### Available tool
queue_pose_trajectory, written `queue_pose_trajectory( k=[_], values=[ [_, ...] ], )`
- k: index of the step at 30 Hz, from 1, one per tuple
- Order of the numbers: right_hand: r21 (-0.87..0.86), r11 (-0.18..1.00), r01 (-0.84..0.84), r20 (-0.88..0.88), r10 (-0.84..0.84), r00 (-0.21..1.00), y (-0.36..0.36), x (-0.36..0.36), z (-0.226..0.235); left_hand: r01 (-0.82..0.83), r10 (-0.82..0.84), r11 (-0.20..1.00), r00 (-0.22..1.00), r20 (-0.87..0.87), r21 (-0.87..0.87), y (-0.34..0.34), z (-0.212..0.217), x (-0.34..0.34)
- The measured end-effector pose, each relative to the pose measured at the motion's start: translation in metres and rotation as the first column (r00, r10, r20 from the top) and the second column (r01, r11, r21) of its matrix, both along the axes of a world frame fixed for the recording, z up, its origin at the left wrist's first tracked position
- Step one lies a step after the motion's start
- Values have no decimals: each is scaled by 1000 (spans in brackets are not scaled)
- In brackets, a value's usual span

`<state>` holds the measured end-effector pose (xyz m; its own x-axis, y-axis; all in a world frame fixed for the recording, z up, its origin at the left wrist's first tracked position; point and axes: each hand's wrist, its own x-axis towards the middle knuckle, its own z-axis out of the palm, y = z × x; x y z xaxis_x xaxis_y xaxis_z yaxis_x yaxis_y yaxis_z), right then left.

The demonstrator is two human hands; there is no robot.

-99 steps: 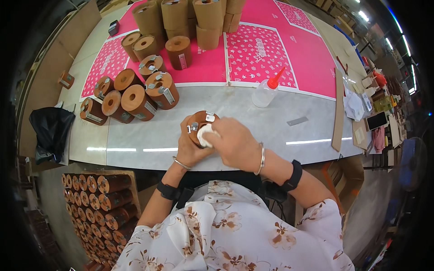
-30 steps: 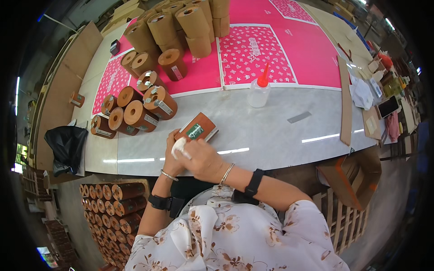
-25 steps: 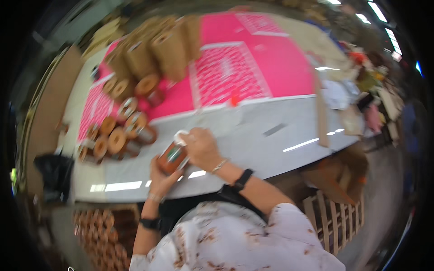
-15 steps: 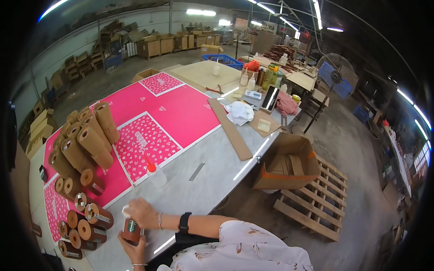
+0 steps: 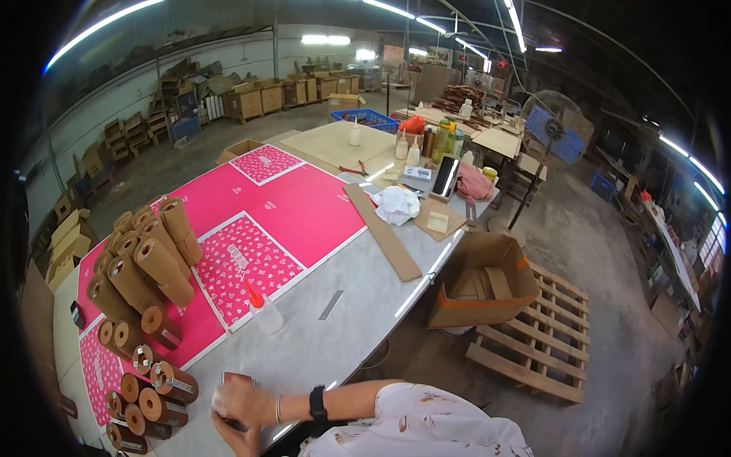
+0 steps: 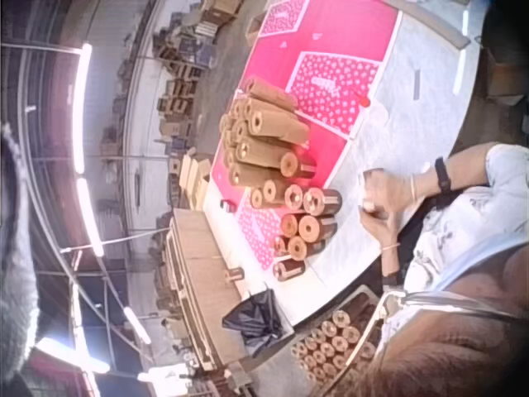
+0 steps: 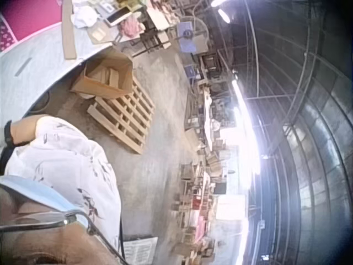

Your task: Cleaning and wiping cylindrical wooden furniture components with a cloth and cleaning fluid.

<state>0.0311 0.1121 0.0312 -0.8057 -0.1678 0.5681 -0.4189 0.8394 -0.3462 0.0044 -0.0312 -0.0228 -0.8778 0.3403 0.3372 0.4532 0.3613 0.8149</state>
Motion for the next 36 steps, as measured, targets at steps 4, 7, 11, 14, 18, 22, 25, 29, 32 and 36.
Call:
queue_pose_trajectory(
  k=[4,7,11,14,18,22,25,29,32,36],
  values=[
    [24,999,-30,-181,34,983,14,-14,0,39,-41,997,999,35,66,6,-4,-19],
    [-13,986,168,-198,-168,966,46,-33,2,-25,22,998,999,-38,-61,4,19,-12],
    [6,991,131,-112,-130,985,35,-27,-3,-78,65,994,986,-155,-78,-7,-5,-13],
    [-20,996,81,-170,-84,982,12,-11,-3,-103,102,995,995,-18,-13,-9,-14,-9],
    [-7,998,59,-193,-59,979,25,-14,-3,-109,111,993,992,64,-33,-3,4,3],
    [89,991,97,-128,-86,988,33,-22,3,-117,117,993,993,14,-1,-7,-19,-4],
    [36,997,62,-187,-55,981,3,-9,4,-109,106,991,994,40,79,-9,-5,12],
    [85,984,157,-71,-151,986,56,-33,-17,-59,59,998,997,48,-5,-5,3,11],
    [80,971,224,-25,-223,975,48,-25,4,-95,84,992,988,130,82,-10,3,18],
    [-28,984,-178,91,180,979,-30,8,11,-302,-27,838,809,587,455,-6,-22,4]
  ],
)
